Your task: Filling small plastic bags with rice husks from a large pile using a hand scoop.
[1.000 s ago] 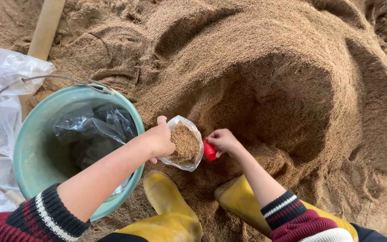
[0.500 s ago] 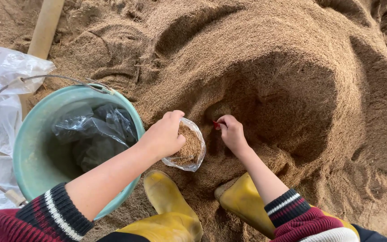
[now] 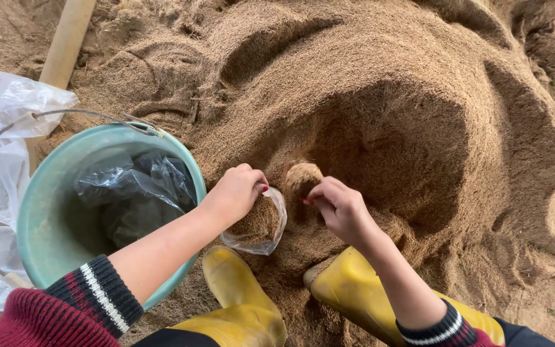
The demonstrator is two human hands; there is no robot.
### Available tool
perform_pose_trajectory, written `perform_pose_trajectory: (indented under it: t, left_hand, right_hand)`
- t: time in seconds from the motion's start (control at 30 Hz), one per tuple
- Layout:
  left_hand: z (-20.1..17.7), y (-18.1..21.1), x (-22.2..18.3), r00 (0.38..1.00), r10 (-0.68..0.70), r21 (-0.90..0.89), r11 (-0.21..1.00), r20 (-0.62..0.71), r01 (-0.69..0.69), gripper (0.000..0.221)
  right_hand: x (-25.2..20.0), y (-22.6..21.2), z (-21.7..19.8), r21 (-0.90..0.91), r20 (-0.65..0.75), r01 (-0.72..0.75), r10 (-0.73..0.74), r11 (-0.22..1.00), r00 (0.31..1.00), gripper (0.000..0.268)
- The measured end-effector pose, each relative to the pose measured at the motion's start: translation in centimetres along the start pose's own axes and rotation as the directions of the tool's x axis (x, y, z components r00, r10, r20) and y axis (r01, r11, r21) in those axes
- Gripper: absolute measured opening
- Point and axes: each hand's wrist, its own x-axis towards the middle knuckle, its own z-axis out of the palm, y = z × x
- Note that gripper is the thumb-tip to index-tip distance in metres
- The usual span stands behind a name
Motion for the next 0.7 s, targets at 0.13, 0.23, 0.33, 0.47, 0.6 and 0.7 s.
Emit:
perform_pose_trajectory:
  t: [0.13, 0.23, 0.33, 0.47, 0.6, 0.7]
  left_hand:
    - [0.0, 0.1, -0.3, 1.0, -0.018, -0.096, 0.995, -0.024, 0.016, 0.012]
    - [0.3, -0.1, -0.1, 0.996, -0.019, -0.204, 0.979, -0.084, 0.001, 0.012]
    - [-0.1, 0.4, -0.1, 0.992, -0.029, -0.256, 0.967, -0.12, -0.002, 0.011]
    - [-0.6, 1.0, -0.3, 0.99, -0.017, -0.27, 0.963, -0.14, -0.022, 0.008]
    - [-0.3, 0.6, 0.2, 0.983, 0.009, -0.323, 0.944, -0.186, -0.069, 0.01]
    - [-0.3, 0.3, 0.4, 0.982, -0.041, -0.41, 0.911, -0.182, -0.038, 0.019]
  right_hand:
    - [-0.4, -4.0, -1.2, 0.086, 0.173, 0.005, -0.019, 0.996, 0.985, 0.013]
    - [0.2, -7.3, -1.5, 0.139, 0.313, 0.002, -0.046, 0.99, 0.949, 0.013]
    - [-0.2, -6.6, -0.1, 0.226, 0.397, -0.028, -0.066, 0.974, 0.916, 0.012]
    - [-0.3, -5.4, 2.7, 0.271, 0.414, -0.107, -0.015, 0.957, 0.91, 0.012]
    - [-0.4, -1.7, 5.9, 0.464, 0.414, -0.52, 0.343, 0.717, 0.843, 0.008]
    - [-0.1, 0.4, 6.9, 0.64, 0.421, -0.639, 0.501, 0.426, 0.756, 0.012]
